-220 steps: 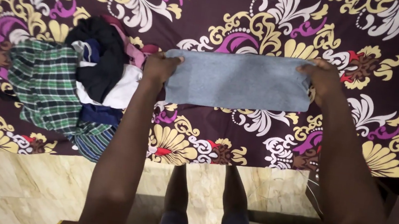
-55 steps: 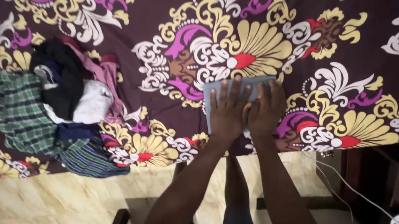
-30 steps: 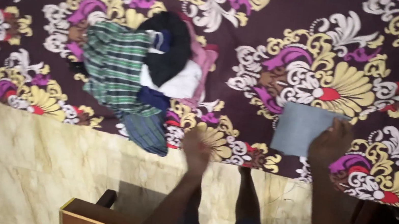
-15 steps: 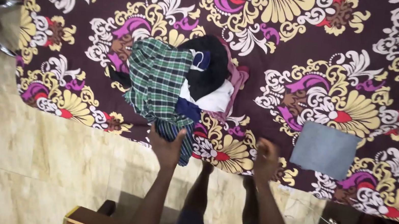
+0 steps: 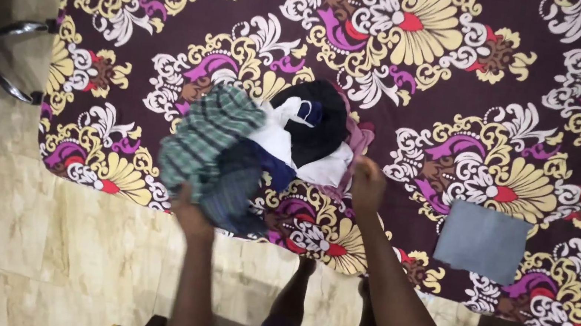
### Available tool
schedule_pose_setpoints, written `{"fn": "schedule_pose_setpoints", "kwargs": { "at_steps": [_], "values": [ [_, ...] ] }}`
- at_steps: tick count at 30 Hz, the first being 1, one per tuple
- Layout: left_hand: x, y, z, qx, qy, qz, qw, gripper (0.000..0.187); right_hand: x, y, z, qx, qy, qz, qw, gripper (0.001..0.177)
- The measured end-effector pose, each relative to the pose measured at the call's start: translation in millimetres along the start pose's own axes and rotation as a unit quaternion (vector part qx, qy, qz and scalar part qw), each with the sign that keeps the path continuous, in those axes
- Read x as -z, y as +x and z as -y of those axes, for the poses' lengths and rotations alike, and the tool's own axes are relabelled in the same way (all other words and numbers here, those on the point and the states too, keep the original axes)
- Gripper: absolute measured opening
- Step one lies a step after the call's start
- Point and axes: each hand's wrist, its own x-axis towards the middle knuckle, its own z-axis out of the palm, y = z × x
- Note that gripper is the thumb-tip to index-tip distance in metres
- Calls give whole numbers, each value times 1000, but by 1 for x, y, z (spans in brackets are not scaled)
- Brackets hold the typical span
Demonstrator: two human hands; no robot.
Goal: Folding a grey tank top and a black t-shirt on a bed.
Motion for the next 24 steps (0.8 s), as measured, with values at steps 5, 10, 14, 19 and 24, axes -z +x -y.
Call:
{"fn": "schedule_pose_setpoints", "kwargs": {
  "at_steps": [5, 10, 14, 19, 24],
  "values": [
    [43, 23, -24, -170, 215, 25, 961, 47, -63, 18, 67, -105, -122, 10, 987, 42],
    [34, -32, -14, -373, 568, -40, 733, 66, -52, -3, 156, 121, -132, -57, 982, 44],
    [12, -117, 22, -419, 543, 76, 724, 49, 13, -46, 220, 124, 4, 60, 990, 44],
    [-20, -160, 87, -37, 252, 304, 918, 52, 99, -82, 286, 123, -119, 78, 982, 35],
    [-62, -100, 134, 132, 155, 248, 947, 67, 193, -86, 295, 332, -374, -96, 861, 39]
  ]
}}
